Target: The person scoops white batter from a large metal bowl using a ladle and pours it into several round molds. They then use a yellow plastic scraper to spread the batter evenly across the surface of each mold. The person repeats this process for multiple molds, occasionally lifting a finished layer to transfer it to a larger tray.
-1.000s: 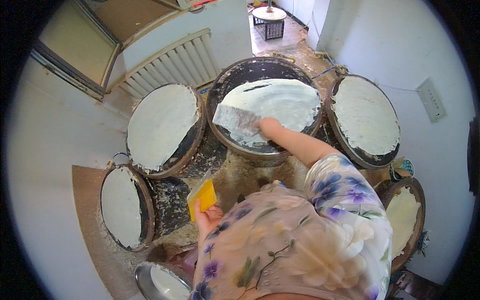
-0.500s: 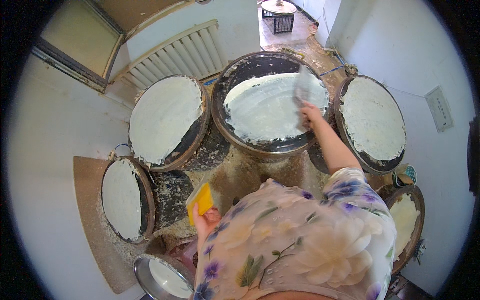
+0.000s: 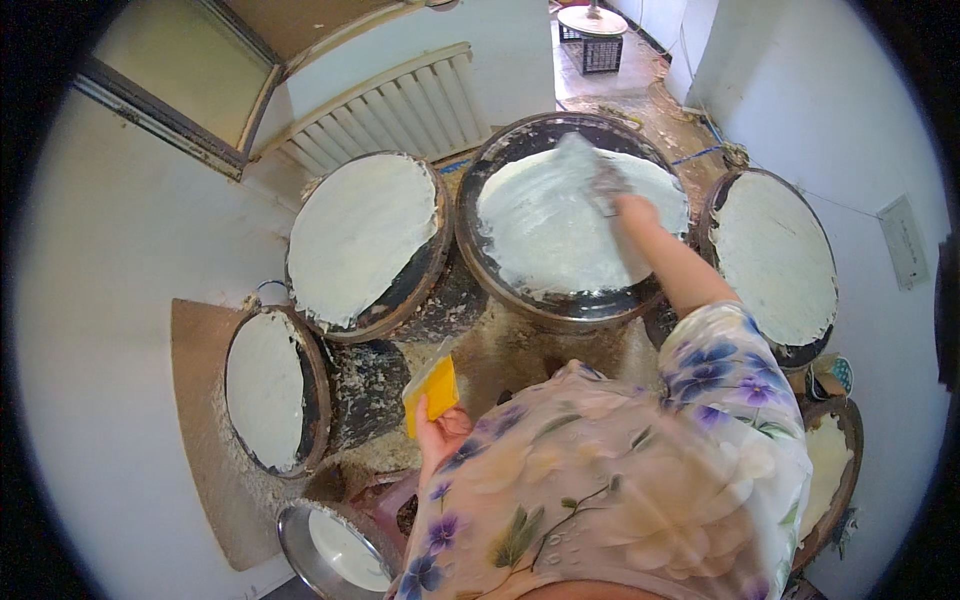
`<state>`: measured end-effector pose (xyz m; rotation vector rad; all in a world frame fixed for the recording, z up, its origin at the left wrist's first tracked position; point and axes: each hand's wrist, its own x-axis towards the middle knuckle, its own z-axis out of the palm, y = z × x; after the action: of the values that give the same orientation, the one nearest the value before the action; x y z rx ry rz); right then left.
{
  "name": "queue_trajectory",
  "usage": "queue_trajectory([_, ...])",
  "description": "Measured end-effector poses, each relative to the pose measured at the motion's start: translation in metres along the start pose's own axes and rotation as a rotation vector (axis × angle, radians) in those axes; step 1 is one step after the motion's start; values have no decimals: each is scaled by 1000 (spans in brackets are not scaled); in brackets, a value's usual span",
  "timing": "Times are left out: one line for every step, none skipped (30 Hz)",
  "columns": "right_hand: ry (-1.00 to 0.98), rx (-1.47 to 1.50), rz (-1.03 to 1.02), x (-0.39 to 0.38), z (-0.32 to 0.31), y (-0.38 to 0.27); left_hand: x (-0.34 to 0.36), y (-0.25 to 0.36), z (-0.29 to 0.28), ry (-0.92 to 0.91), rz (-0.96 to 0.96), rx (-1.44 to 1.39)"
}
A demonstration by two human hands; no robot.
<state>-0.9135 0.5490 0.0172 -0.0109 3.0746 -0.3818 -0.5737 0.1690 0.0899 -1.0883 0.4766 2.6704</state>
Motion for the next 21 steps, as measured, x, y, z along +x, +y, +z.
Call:
queue_trajectory([16, -20, 62, -4, -2, 25, 0, 1, -1, 2, -13, -16])
queue_trajectory([48, -33, 95, -10, -6, 52, 0, 2, -2, 19, -32, -41])
queue_trajectory([80, -13, 145, -14, -5, 72, -1, 3, -2, 20, 6, -41])
queue_trajectory([143, 18, 153, -18, -1, 87, -2, 3, -1, 36, 40, -52])
queue_trajectory([161, 28, 229, -20, 3, 95, -2, 3, 0, 9, 40, -61])
queue_trajectory([115, 396, 297, -18, 9, 97, -3, 2, 2, 45, 59, -73])
queue_trajectory([22, 745, 428, -15, 15, 91, -4, 2, 4, 36, 47, -82])
queue_trajectory([-74, 1096, 553, -11, 21, 79, -4, 1, 6, 37, 32, -110])
queue_trajectory([-134, 1314, 556, -7, 21, 65, -3, 0, 9, 31, 49, -66])
queue_trajectory([-209, 1563, 495, -2, 22, 46, -2, -1, 12, 37, 66, -39])
queue_trajectory([-340, 1564, 458, 0, 23, 24, -1, -2, 15, 34, 71, -32])
queue_trajectory([-482, 1590, 358, 3, 23, 1, 2, -2, 18, 60, 86, -22])
queue_trajectory([-485, 1416, 294, 3, 26, -27, 4, -2, 21, 77, 92, -36])
queue_trajectory([-484, 1231, 235, -1, 29, -54, 6, -1, 23, 30, 79, -52])
queue_trajectory([-456, 914, -15, -5, 30, -73, 7, 0, 24, 52, 85, -43])
queue_trajectory([-418, 651, -277, -7, 27, -85, 8, 0, 25, 13, 72, -33])
queue_trajectory([-344, 391, -346, -8, 26, -96, 9, 0, 26, -13, 61, -37])
queue_trajectory([-273, 200, -439, -7, 26, -102, 10, 0, 27, 4, 88, -32])
queue_trajectory([-205, 4, -526, -5, 25, -104, 11, -1, 28, 35, 114, -39])
queue_trajectory([-183, -38, -479, 2, 23, -103, 12, -2, 29, 59, 132, -62])
queue_trajectory([-166, -84, -431, 14, 20, -99, 12, -3, 30, 96, 166, -27])
